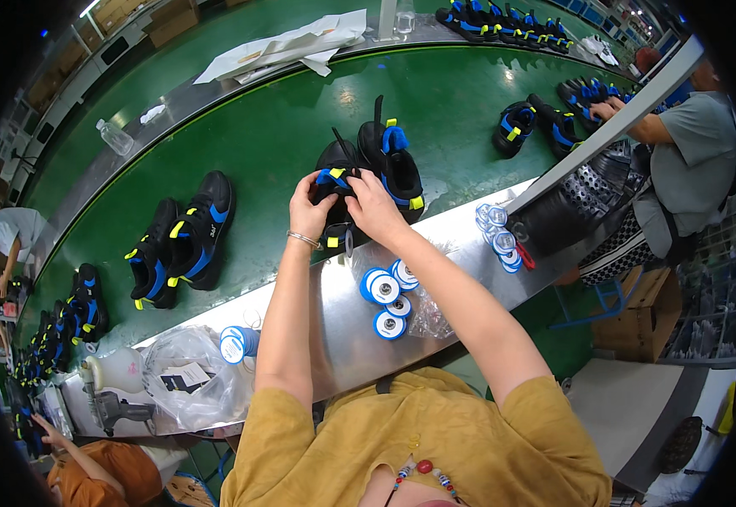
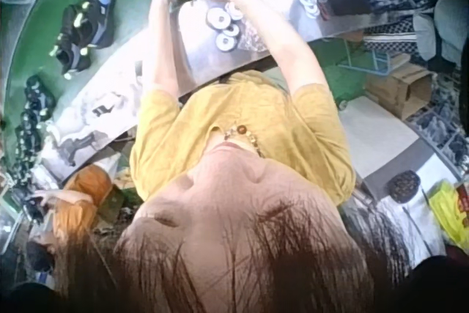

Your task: The person attaches small yellow tags to the tongue of black and blue shoes on a moving conveyor belt. They pick up each shoe, affix the tag, and place it back on the belt. The process is repeated for multiple pairs of shoes.

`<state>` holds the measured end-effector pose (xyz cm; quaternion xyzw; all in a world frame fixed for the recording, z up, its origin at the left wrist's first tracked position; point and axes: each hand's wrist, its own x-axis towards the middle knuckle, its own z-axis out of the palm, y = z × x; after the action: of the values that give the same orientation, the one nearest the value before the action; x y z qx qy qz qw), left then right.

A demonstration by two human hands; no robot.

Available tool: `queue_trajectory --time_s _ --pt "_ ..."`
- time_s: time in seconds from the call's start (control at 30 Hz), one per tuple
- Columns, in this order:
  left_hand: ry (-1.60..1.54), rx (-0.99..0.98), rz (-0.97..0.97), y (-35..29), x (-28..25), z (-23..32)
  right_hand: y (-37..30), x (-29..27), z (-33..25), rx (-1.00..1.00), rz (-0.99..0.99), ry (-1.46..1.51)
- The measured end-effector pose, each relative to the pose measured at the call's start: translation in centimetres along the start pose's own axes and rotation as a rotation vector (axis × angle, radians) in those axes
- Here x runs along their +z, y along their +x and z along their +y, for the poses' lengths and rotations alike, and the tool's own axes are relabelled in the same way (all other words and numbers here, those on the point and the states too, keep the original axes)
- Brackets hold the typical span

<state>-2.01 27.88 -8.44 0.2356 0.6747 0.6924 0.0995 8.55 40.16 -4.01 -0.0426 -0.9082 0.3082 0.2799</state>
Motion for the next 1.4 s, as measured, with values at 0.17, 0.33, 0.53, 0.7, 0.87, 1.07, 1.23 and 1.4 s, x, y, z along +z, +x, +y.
queue_trajectory --time_s 0.17,0.33,0.53,0.7,0.87,1.07,1.23,1.4 --pt "-0.028 -0.002 0.116 -0.3 0.1 -0.5 -0.5 0.9 -0.7 0.040 0.085 0.068" --pt "-0.117 0.111 0.149 -0.5 0.3 -0.5 0.1 0.6 -0.6 0.146 0.064 0.167" --pt "0.081 0.184 0.131 -1.0 0.8 1.4 0.3 -0.1 -0.7 0.196 0.044 0.138" --pt "0.415 0.445 0.061 -1.1 2.3 8.0 0.8 -0.4 -0.6 0.071 0.014 0.058" --pt "0.698 0.498 -0.123 0.5 1.4 6.7 0.3 0.3 -1.1 0.091 0.045 0.128" --pt "0.566 0.431 0.037 -0.4 -0.7 6.1 0.8 1.7 -0.6 0.165 0.128 0.277" --pt "0.446 0.379 0.138 -1.0 -2.0 3.6 1.5 2.4 -0.7 0.151 0.167 0.250" --pt "0.508 0.407 0.098 -0.2 -2.0 4.5 1.5 2.8 -1.4 0.140 0.052 0.145"
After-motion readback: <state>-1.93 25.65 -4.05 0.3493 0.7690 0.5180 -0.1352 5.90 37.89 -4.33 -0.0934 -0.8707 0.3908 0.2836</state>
